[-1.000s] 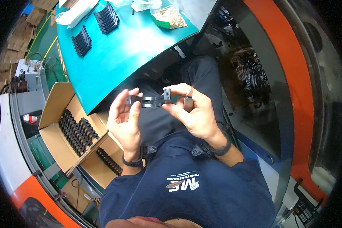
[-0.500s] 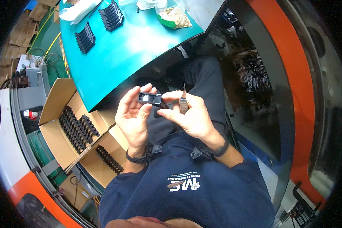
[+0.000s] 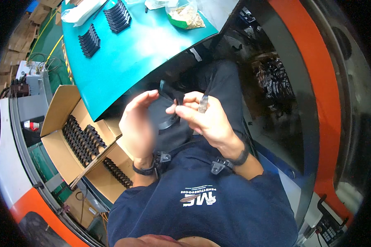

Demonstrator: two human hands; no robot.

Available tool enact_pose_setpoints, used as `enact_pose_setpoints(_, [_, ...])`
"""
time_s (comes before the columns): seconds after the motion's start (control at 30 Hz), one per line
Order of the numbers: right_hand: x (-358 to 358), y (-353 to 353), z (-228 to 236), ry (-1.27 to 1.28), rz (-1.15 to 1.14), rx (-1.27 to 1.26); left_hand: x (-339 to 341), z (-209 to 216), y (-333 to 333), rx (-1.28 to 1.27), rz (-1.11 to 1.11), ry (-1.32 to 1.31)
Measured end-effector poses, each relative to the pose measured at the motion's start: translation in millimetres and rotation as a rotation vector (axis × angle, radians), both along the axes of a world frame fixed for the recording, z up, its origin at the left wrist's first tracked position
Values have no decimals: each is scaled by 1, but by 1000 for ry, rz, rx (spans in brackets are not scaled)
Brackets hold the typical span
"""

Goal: Inspecting manufactured plastic parts, deburring them with a manual tool, and organizing them on a workbench.

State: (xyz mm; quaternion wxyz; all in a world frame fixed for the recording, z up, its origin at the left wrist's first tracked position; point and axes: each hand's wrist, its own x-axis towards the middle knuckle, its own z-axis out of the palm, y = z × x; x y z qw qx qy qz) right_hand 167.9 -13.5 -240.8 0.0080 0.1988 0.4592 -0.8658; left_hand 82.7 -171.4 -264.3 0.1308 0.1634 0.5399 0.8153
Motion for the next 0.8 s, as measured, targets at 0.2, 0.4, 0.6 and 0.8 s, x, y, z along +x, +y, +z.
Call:
enact_pose_setpoints(0.2, [-7, -3, 1, -29, -27, -475, 1, 4, 0, -445, 50, 772])
enact_pose_setpoints(0.4, [-6, -10, 6, -154, 72, 111, 15, 5, 11, -46, 124, 475])
enact_pose_setpoints(0.6, [-5, 0, 23, 91, -161, 964, 25, 53, 12, -190, 144, 9])
enact_pose_setpoints(0.8, [-12, -2, 49, 476, -135, 1560, 26, 54, 0, -221, 23, -80])
